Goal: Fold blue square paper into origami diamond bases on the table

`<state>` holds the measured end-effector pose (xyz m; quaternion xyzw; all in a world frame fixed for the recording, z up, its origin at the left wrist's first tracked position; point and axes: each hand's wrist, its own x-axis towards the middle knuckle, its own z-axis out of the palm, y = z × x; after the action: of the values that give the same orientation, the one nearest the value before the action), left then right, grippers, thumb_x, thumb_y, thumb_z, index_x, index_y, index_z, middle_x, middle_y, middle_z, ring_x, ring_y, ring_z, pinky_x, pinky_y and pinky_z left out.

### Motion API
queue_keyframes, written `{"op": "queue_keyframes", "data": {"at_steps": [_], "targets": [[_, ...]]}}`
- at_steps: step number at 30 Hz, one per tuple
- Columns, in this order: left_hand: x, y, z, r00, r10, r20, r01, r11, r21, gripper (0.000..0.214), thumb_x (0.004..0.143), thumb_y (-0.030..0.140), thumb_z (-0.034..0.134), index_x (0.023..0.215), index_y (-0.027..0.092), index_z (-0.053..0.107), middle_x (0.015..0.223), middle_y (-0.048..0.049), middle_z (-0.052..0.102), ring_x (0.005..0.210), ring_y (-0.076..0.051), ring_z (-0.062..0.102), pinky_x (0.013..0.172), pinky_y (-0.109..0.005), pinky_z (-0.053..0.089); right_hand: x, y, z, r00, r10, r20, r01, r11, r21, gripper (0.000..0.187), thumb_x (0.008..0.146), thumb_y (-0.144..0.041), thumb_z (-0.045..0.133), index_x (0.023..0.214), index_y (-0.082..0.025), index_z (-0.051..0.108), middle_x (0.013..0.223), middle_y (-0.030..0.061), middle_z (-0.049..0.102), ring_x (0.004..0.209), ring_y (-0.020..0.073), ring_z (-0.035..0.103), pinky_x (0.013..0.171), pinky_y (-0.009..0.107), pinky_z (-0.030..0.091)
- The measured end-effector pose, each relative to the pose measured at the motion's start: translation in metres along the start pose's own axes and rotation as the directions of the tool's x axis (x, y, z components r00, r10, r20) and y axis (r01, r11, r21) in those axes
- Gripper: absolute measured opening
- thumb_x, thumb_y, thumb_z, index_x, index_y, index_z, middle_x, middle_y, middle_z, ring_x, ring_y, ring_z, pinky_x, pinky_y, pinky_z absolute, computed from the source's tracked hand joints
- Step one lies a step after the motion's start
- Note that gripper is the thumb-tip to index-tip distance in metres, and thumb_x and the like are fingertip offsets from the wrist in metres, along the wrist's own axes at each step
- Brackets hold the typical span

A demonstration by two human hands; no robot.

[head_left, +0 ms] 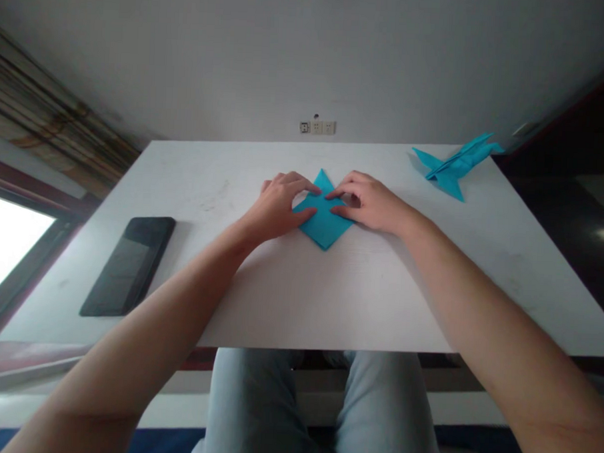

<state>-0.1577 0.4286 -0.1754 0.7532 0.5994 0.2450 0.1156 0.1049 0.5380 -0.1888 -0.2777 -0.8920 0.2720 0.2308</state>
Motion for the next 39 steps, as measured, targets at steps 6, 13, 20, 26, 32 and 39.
{"op": "queue_keyframes", "data": {"at_steps": [6,13,20,26,32,39], "targets": [[0.002,-0.001,-0.004,0.996,0.047,0.075,-0.046,0.999,-0.020,0.052,0.100,0.051,0.078,0.146,0.028,0.082,0.157,-0.0149,0.079,0.148,-0.042,0.069,0.131,-0.063,0.048,-0.001,0.000,-0.002,0.998,0.048,-0.041,-0.045,0.995,0.086,0.043,0.086,-0.033,0.101,0.127,-0.028,0.088,0.123,0.0109,0.077,0.097,0.0295,0.069,0.093,0.048,0.063],[-0.003,0.012,-0.010,0.983,0.107,0.150,-0.108,0.994,0.001,0.045,0.104,0.050,0.077,0.143,0.030,0.087,0.155,-0.0141,0.080,0.144,-0.042,0.068,0.129,-0.063,0.040,-0.002,-0.008,-0.010,0.996,0.079,0.026,-0.081,0.993,0.083,0.021,0.100,-0.039,0.090,0.119,-0.030,0.087,0.097,0.0044,0.078,0.084,0.0261,0.068,0.084,0.041,0.053],[-0.004,0.011,-0.006,0.978,0.110,0.178,-0.112,0.994,0.002,0.058,0.098,0.053,0.087,0.153,0.035,0.083,0.164,-0.0118,0.077,0.151,-0.043,0.065,0.133,-0.062,0.036,-0.006,-0.017,-0.020,0.978,0.178,0.108,-0.196,0.963,0.187,0.032,0.104,-0.058,0.087,0.121,-0.032,0.082,0.085,0.0005,0.080,0.078,0.0256,0.067,0.080,0.040,0.049],[-0.003,0.007,-0.006,0.977,0.130,0.171,-0.126,0.992,-0.030,0.050,0.099,0.049,0.083,0.147,0.034,0.084,0.164,-0.0092,0.079,0.155,-0.042,0.068,0.136,-0.061,0.037,-0.001,-0.022,-0.017,0.964,0.196,0.179,-0.260,0.828,0.497,0.023,0.106,-0.050,0.077,0.112,-0.029,0.079,0.087,0.0009,0.077,0.078,0.0223,0.066,0.075,0.036,0.052],[-0.006,0.011,-0.009,0.963,0.169,0.211,-0.163,0.986,-0.046,0.039,0.105,0.047,0.075,0.140,0.039,0.088,0.171,-0.0059,0.074,0.161,-0.042,0.064,0.141,-0.066,0.034,0.000,-0.016,-0.026,0.979,0.106,0.174,-0.161,0.928,0.336,0.028,0.084,-0.040,0.094,0.107,-0.027,0.084,0.092,0.0015,0.073,0.082,0.0216,0.061,0.077,0.036,0.051],[-0.006,0.010,-0.009,0.963,0.160,0.219,-0.148,0.987,-0.068,0.034,0.094,0.044,0.084,0.126,0.034,0.087,0.175,-0.0073,0.071,0.164,-0.042,0.063,0.143,-0.068,0.030,-0.001,0.001,-0.024,0.993,0.046,0.111,-0.065,0.982,0.177,0.037,0.088,-0.060,0.098,0.107,-0.030,0.090,0.116,0.0072,0.069,0.093,0.0251,0.062,0.091,0.044,0.059]]}}
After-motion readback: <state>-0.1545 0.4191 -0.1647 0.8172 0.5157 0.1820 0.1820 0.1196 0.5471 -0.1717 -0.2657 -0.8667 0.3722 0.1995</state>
